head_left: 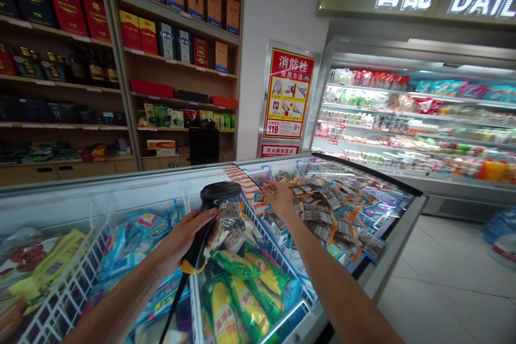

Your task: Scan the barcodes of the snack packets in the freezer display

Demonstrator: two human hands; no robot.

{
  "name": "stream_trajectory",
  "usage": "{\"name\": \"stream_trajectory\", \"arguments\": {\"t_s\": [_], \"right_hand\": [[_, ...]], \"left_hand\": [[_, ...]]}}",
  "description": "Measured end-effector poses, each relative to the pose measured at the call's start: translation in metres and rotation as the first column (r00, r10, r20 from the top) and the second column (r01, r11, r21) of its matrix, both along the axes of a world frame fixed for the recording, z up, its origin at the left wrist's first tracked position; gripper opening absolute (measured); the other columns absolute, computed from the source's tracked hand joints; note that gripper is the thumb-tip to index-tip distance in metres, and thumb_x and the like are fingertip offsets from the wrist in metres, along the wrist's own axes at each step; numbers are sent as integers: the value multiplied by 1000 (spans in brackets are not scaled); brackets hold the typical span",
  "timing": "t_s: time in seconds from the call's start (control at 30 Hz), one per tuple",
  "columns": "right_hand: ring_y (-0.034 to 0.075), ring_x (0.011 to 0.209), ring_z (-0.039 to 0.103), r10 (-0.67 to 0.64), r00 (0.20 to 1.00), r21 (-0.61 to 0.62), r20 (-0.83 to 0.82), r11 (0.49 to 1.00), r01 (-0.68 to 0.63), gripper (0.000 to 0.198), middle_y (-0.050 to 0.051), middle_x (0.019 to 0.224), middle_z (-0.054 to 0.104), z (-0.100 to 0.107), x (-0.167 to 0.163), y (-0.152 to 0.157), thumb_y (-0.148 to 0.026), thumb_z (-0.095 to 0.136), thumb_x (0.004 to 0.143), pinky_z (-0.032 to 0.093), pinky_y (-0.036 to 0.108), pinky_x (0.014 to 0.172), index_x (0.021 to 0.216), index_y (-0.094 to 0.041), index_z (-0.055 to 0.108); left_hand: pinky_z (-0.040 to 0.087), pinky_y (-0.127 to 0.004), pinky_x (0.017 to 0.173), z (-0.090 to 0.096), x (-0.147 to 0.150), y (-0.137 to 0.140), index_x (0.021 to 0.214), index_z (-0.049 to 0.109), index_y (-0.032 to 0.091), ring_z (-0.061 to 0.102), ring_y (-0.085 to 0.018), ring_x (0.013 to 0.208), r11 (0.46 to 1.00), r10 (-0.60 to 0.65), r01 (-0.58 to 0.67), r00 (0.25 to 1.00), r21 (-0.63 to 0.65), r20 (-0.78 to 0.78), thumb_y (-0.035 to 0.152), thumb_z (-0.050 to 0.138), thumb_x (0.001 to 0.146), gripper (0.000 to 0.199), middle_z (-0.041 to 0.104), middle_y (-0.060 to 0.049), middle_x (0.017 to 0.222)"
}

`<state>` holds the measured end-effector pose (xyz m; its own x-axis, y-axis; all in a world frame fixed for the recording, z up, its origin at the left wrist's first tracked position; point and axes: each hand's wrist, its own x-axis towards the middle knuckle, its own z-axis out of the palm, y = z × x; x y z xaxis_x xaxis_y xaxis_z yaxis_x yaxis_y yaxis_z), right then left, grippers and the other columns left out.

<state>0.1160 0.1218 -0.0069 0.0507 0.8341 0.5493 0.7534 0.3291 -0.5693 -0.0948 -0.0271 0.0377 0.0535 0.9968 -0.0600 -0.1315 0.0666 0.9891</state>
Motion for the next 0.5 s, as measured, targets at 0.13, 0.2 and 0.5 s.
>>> {"name": "stream_trajectory", "arguments": {"t_s": [0.13, 0.2, 0.5], "right_hand": [[24, 96, 56, 315, 936, -226, 157, 934, -277, 38, 8, 101, 64, -8, -55, -18, -37, 59, 69, 41, 35, 81, 102, -19, 59], [27, 106, 51, 358, 901, -273, 243, 917, -291, 48, 8, 112, 59, -9, -74, -22, -42, 56, 69, 39, 40, 85, 112, -21, 53], [36, 111, 45, 341, 822, -492, 456, 866, -86, 79, 17, 119, 51, -2, -67, -23, -63, 67, 41, 38, 49, 84, 106, -19, 57]], "left_hand": [[33, -18, 41, 0, 0, 1, 61, 54, 14, 44, -7, 43, 1000, 12, -12, 1000, -3, 17, 44, 62, 65, 31, 52, 2, 50], [33, -18, 42, 1, -1, 0, 63, 55, 14, 45, -7, 43, 999, 34, -34, 999, 5, 27, 43, 63, 65, 30, 54, 2, 52], [33, -18, 41, 0, -1, 0, 60, 55, 14, 44, -8, 43, 1000, 5, -5, 1000, 7, 13, 44, 61, 65, 31, 53, 1, 50]]}}
